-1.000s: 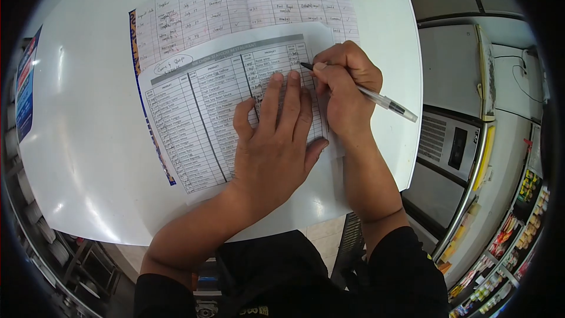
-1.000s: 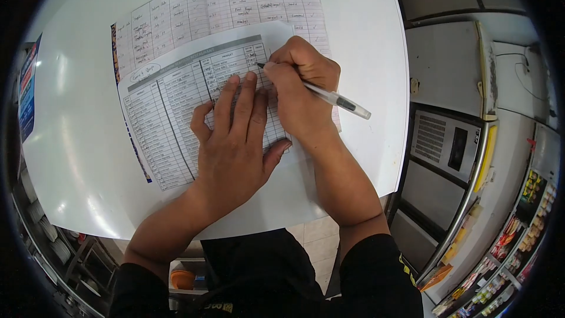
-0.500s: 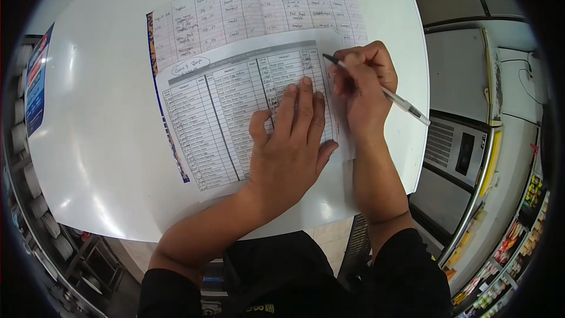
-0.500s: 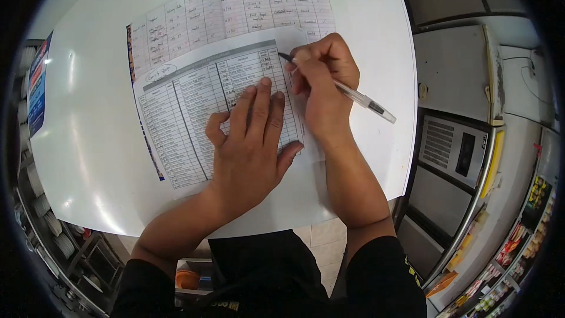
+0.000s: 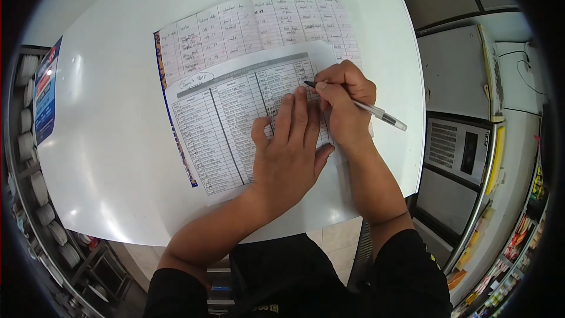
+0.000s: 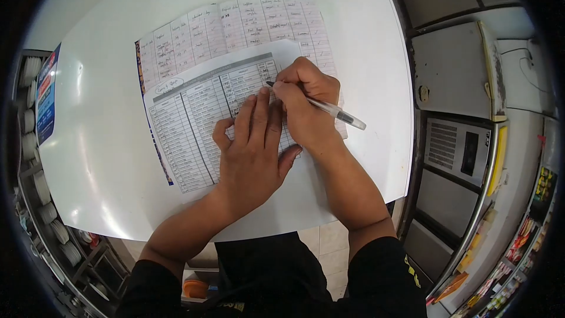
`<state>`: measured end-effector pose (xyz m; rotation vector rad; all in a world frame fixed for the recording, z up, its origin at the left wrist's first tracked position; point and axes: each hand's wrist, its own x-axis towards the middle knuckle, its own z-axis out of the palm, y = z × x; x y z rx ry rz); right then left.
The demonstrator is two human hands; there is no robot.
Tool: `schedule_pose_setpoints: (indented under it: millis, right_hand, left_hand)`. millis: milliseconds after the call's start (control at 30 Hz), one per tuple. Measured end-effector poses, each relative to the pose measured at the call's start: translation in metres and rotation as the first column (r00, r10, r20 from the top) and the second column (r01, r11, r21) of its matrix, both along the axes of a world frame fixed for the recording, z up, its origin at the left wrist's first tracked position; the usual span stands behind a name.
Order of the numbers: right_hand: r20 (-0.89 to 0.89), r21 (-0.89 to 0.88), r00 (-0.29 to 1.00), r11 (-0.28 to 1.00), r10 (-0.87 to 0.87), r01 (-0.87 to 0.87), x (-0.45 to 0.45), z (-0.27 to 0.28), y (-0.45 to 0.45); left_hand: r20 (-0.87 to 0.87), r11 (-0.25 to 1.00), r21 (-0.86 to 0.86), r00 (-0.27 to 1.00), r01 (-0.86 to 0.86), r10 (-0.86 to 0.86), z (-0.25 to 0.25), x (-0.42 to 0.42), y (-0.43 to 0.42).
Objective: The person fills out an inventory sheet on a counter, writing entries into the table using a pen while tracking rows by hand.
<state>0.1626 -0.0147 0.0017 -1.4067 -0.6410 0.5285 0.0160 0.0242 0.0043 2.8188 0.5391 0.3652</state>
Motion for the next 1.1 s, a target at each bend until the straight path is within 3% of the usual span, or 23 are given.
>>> schedule_pose_setpoints:
  millis: [133,367,733,867,933,1100]
  right_hand:
    - [0.07,-0.028,0.998,1.0,0.006,-0.004,0.003,-0.0038,-0.0013]
    - [0.003,-0.083,0.999,0.996,0.035,-0.034,0.0022,0.0022,-0.0033]
    - [0.124,-0.112,0.991,0.993,0.05,-0.036,0.0023,-0.002,-0.0008]
    - [0.106,-0.085,0.993,0.995,0.056,-0.047,0.0032,0.0004,-0.0015]
    - [-0.037,-0.015,0.999,1.0,0.026,-0.027,0.0032,0.0018,-0.0016]
    - [0.014,-0.066,1.0,0.998,0.012,-0.011,0.0043,0.0017,-0.0031]
  left_hand:
    - [-0.002,1.0,-0.01,1.0,0.005,-0.005,-0.0005,-0.0004,0.0006]
    - [0.011,1.0,-0.01,1.0,0.01,-0.01,-0.003,-0.0007,0.0004]
    - [-0.016,1.0,0.013,1.0,0.001,0.0,-0.0017,-0.0005,-0.0003]
    - [-0.018,1.0,0.017,1.0,0.0,0.001,-0.0018,-0.0002,-0.0005]
    - [-0.022,1.0,0.02,1.0,-0.002,0.003,-0.0019,-0.0002,-0.0004]
    - [-0.038,1.0,0.01,0.999,0.0,0.0,0.0014,-0.0001,0.0]
